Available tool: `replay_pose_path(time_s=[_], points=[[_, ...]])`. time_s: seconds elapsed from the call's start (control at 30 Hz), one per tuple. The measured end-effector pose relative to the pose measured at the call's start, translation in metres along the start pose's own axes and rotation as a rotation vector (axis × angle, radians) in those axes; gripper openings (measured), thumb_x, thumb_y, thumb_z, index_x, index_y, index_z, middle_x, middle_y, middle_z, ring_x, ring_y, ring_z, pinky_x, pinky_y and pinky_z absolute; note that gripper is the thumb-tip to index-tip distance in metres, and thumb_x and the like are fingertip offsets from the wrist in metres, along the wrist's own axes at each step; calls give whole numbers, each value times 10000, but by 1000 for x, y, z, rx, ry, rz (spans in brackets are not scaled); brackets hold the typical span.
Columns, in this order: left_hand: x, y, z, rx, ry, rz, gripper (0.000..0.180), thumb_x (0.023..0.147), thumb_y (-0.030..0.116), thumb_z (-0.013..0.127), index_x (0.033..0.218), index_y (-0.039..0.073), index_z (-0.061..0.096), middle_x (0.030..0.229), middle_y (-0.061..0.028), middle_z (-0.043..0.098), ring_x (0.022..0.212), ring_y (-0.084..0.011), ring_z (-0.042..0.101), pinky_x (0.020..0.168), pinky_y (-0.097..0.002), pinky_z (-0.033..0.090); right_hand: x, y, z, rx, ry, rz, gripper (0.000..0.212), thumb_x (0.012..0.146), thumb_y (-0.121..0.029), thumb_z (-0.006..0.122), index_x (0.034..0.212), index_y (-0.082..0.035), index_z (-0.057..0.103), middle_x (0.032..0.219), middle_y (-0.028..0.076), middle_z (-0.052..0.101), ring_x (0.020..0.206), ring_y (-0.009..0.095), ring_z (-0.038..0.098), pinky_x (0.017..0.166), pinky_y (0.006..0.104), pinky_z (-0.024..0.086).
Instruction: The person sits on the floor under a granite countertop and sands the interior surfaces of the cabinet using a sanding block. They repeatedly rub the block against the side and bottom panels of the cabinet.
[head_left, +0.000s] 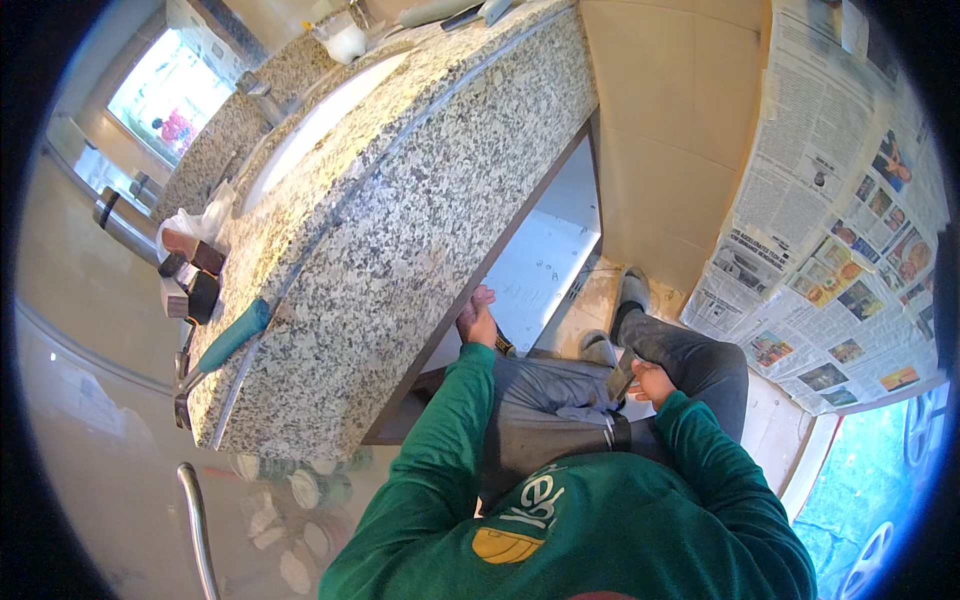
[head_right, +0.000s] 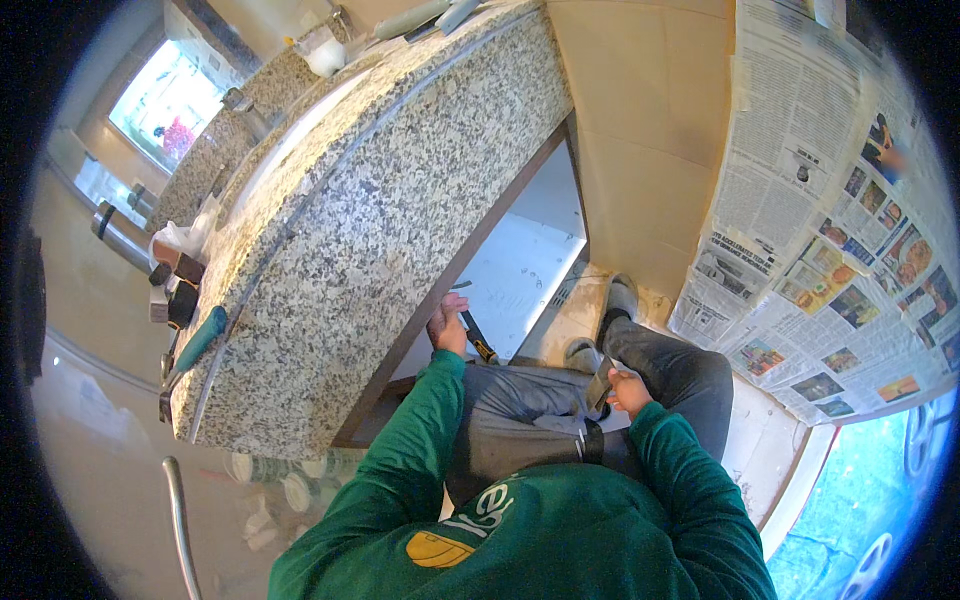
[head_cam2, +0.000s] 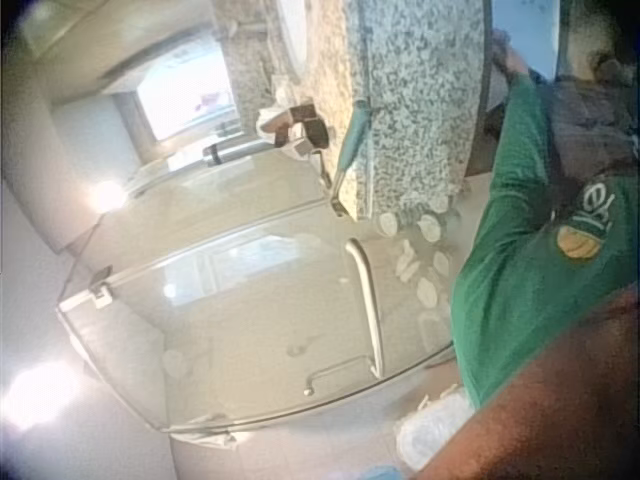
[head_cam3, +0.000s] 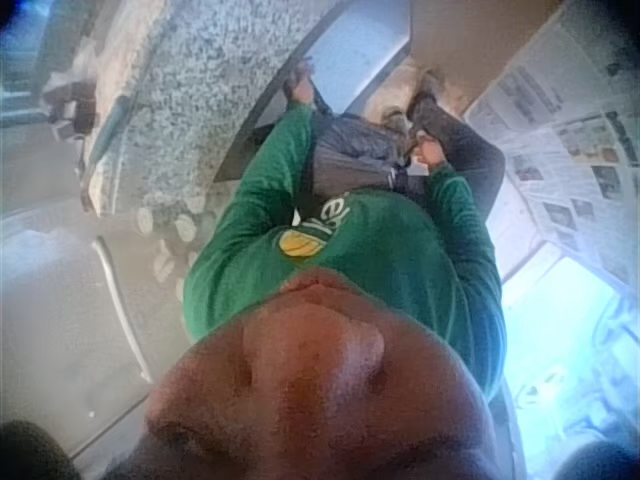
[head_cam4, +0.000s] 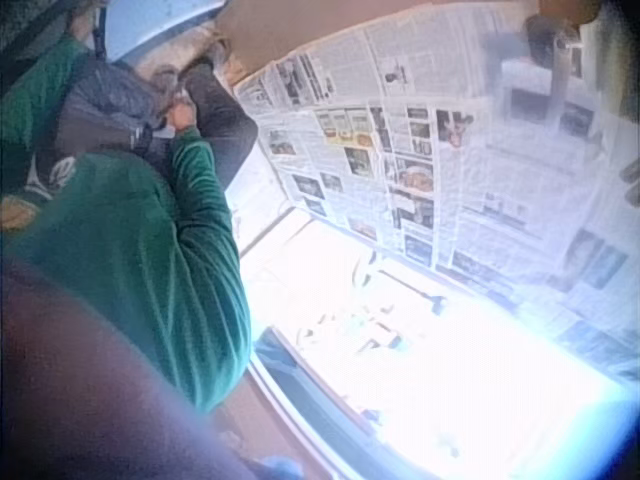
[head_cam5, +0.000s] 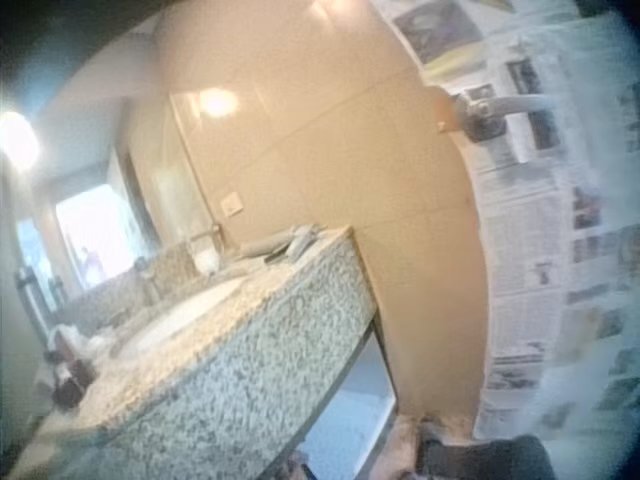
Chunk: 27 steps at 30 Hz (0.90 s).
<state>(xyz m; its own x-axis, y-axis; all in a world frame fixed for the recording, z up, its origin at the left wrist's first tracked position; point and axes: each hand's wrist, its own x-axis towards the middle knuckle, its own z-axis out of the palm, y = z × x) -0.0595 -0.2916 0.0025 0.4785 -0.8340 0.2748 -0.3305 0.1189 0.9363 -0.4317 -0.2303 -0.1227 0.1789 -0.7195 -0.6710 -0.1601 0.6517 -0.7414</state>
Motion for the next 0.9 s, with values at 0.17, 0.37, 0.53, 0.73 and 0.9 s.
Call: replay_pose_path(time_s=[0.17, 0.37, 0.53, 0.73, 0.9], points=[[-14, -3, -18, 41, 48, -46, 452, 1061, 356, 397, 1130, -42, 600, 1026, -164, 697, 950, -255, 672, 883, -403, 500, 6, 5, -2, -7, 21, 21, 737, 922, -630, 533, 1390, -63, 479, 1213, 112, 604, 828, 235, 694, 566, 324, 496], [-36, -23, -44, -3, 107, 29, 466, 1063, 372, 354, 1061, -12, 619, 1009, -161, 706, 939, -265, 674, 892, -403, 487, 0, -1, 0, 8, 22, 43, 518, 979, -527, 519, 1261, -94, 550, 1181, 85, 619, 865, 227, 677, 665, 353, 507], [-68, -75, -94, 220, 128, 88, 554, 1070, 443, 308, 1099, -41, 576, 1014, -171, 688, 914, -254, 669, 892, -369, 483, -7, -5, 1, 7, -14, 17, 512, 985, -511, 516, 1266, -84, 547, 1193, 74, 622, 845, 222, 679, 658, 344, 508], [-112, -123, -165, 374, 257, -328, 533, 1061, 417, 295, 1125, -13, 602, 1037, -175, 690, 955, -275, 666, 922, -378, 470, -4, -3, 0, 13, -27, 25, 619, 952, -567, 541, 1330, -77, 521, 1169, 83, 617, 791, 202, 674, 594, 301, 490], [-131, -91, -174, -79, 267, -39, 478, 1039, 341, 306, 1175, -45, 553, 1024, -199, 685, 941, -300, 671, 906, -396, 503, 2, 1, -1, 9, -42, 34, 669, 941, -599, 540, 1359, -77, 510, 1155, 96, 604, 797, 209, 677, 599, 306, 489]])
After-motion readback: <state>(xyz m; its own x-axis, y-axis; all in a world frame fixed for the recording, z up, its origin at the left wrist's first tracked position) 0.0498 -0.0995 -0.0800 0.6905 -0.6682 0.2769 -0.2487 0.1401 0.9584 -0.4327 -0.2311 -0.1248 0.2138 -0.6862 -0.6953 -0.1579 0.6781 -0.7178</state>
